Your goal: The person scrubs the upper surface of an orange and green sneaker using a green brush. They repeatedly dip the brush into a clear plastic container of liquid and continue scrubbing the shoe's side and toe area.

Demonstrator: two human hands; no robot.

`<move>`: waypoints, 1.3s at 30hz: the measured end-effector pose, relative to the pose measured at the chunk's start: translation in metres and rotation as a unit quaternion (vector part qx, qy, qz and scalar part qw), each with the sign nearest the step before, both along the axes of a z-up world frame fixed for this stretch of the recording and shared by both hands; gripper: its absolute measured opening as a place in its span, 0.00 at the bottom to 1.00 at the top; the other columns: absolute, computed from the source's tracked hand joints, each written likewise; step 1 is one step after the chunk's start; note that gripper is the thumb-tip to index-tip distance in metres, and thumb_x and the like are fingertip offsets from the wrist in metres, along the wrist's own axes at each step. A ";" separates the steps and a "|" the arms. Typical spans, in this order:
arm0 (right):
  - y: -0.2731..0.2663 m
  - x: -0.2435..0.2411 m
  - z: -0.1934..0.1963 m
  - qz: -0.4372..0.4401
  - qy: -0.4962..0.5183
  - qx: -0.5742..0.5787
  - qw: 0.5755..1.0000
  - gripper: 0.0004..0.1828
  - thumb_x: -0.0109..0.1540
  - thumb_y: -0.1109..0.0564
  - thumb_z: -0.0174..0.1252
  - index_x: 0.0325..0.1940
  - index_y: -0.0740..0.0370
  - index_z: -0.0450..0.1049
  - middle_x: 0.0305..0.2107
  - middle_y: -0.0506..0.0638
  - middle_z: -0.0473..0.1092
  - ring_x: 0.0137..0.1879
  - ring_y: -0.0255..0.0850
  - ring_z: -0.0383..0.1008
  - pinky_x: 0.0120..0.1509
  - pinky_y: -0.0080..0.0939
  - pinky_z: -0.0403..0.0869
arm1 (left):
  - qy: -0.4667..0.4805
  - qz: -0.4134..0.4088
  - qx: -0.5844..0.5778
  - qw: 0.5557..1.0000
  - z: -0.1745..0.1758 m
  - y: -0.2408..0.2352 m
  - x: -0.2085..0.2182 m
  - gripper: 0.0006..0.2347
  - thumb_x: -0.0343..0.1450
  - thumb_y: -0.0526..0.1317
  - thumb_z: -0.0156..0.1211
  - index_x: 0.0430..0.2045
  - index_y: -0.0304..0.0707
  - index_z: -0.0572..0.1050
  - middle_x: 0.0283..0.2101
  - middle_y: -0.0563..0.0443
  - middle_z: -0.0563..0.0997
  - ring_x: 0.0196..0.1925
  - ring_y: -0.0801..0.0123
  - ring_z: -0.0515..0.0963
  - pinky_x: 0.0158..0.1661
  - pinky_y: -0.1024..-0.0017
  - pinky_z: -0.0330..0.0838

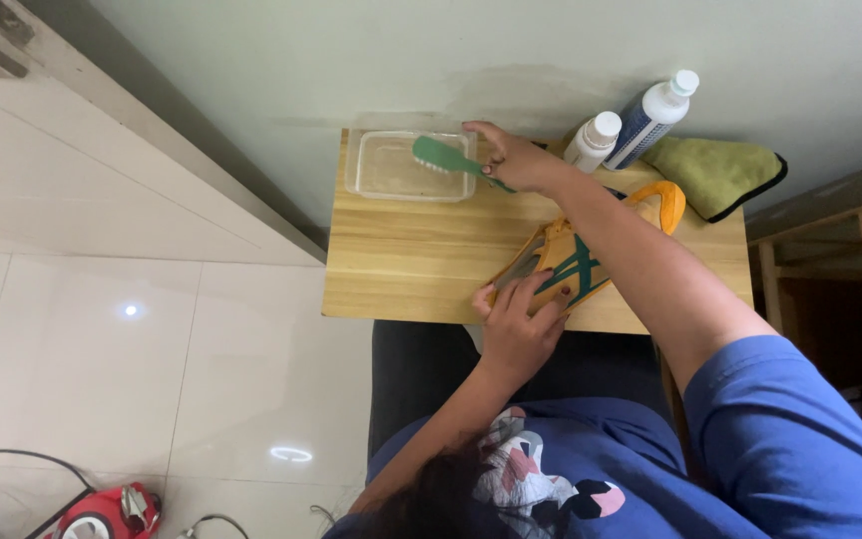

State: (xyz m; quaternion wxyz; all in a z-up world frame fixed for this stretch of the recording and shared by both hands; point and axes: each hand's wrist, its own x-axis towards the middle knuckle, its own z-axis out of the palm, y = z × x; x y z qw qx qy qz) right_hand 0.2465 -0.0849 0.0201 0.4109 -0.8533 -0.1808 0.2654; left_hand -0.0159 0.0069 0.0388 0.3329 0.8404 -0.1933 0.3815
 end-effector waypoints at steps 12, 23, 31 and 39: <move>0.010 0.003 -0.002 -0.025 -0.023 -0.013 0.999 0.35 0.71 0.58 0.49 0.81 0.36 0.51 0.39 0.57 0.75 0.40 0.47 0.75 0.48 0.42 0.73 | -0.008 0.056 0.020 0.998 -0.031 -0.011 0.004 0.08 0.67 0.42 0.69 0.37 0.58 0.77 0.50 0.57 0.78 0.46 0.63 0.80 0.54 0.53 0.52; 0.006 0.007 -0.012 -0.030 -0.027 -0.024 0.999 0.35 0.71 0.57 0.50 0.81 0.37 0.52 0.37 0.57 0.75 0.40 0.47 0.74 0.46 0.42 0.73 | -0.012 0.046 0.015 0.999 -0.040 -0.012 0.007 0.09 0.65 0.44 0.69 0.36 0.57 0.78 0.51 0.55 0.78 0.48 0.61 0.80 0.55 0.53 0.52; 0.010 -0.043 0.072 -0.135 0.098 0.147 0.975 0.39 0.69 0.69 0.47 0.80 0.36 0.54 0.27 0.46 0.59 0.29 0.35 0.55 0.31 0.31 0.60 | 0.028 0.027 0.031 0.999 -0.011 -0.002 0.000 0.06 0.66 0.38 0.67 0.32 0.57 0.79 0.51 0.53 0.80 0.44 0.61 0.81 0.51 0.53 0.55; -0.132 -0.167 0.037 -0.146 -0.052 0.233 0.960 0.37 0.64 0.75 0.46 0.76 0.56 0.62 0.30 0.54 0.72 0.32 0.43 0.78 0.33 0.38 0.76 | -0.023 0.036 0.012 0.999 -0.042 -0.017 0.011 0.07 0.69 0.48 0.64 0.39 0.62 0.80 0.52 0.57 0.77 0.49 0.63 0.78 0.55 0.53 0.52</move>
